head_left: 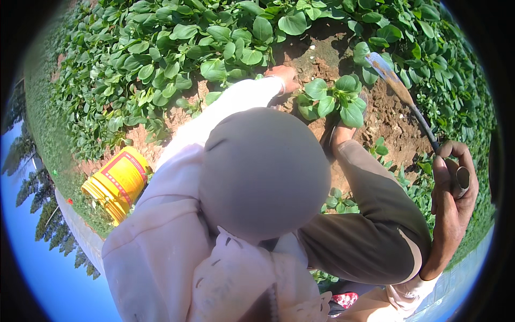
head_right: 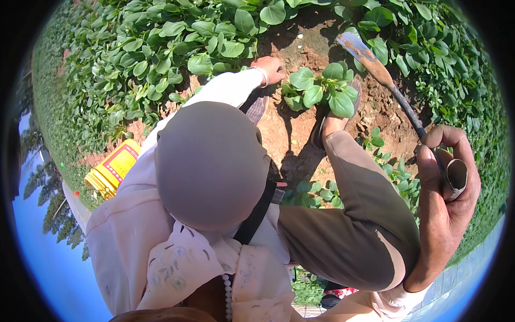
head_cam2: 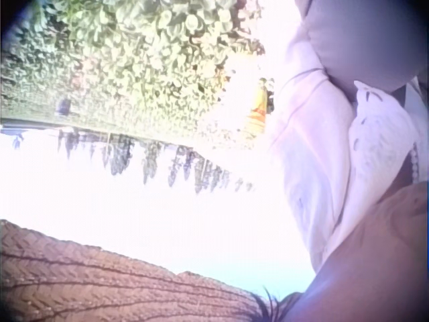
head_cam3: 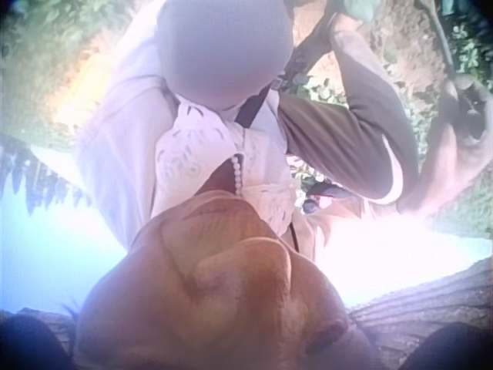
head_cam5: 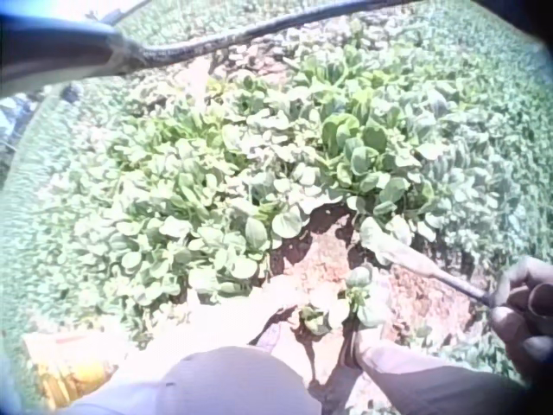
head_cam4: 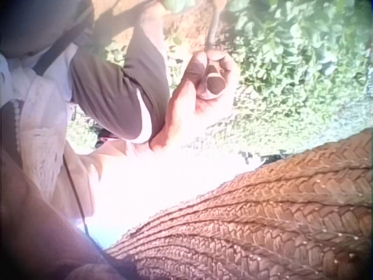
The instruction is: The person pulls green plants from the soil by hand and using a hand spade, placing the harvested plants into a yellow bucket.
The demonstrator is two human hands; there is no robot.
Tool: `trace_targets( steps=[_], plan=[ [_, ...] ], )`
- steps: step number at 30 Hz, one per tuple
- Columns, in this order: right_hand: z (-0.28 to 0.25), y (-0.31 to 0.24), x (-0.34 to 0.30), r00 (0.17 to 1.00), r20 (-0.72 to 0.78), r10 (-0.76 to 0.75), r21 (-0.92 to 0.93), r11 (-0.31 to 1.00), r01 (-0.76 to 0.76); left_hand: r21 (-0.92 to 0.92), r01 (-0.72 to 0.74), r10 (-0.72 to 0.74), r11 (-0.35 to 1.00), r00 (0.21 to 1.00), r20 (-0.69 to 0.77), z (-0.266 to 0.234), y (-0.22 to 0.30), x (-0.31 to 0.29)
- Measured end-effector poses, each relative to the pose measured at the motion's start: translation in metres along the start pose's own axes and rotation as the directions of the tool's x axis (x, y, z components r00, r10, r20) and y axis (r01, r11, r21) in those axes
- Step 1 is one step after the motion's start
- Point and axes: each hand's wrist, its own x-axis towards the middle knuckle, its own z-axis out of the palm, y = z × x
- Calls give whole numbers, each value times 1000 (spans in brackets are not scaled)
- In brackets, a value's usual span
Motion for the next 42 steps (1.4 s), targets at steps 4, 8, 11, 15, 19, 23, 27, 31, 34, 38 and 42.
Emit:
trace_targets(
  steps=[4,8,11,15,19,23,27,31,34,38,42],
  plan=[
    [3,-1,-6,999,7,-37,27,999,37,289,-232,323,929,890,-321,-41,9,-16],
    [0,-1,-10,986,40,-161,27,987,160,654,66,170,754,941,-292,-96,-9,-24],
    [-4,-3,-6,979,73,-190,40,981,187,551,81,136,831,929,-343,-79,-35,-23],
    [15,12,43,911,192,-365,23,930,368,510,35,176,859,916,-360,-57,-72,-59],
    [41,30,112,877,261,-404,-205,864,459,664,-193,608,722,635,-476,-90,-29,-63],
    [77,39,161,819,326,-471,-464,675,573,670,-539,830,510,512,-221,-125,20,-24],
    [117,47,210,743,411,-529,-511,541,668,783,-422,777,457,617,-122,-148,23,31],
    [126,54,256,738,344,-581,-532,527,663,764,-190,604,617,736,-305,-169,-7,42],
    [120,76,267,841,142,-521,-371,760,534,692,-266,632,671,694,-345,-162,-41,47],
    [119,115,261,949,73,-306,264,924,277,668,-295,607,683,738,-294,-149,-45,29],
    [112,135,265,949,-112,-295,317,894,316,657,-304,562,689,798,-219,-152,-24,31]
  ],
)
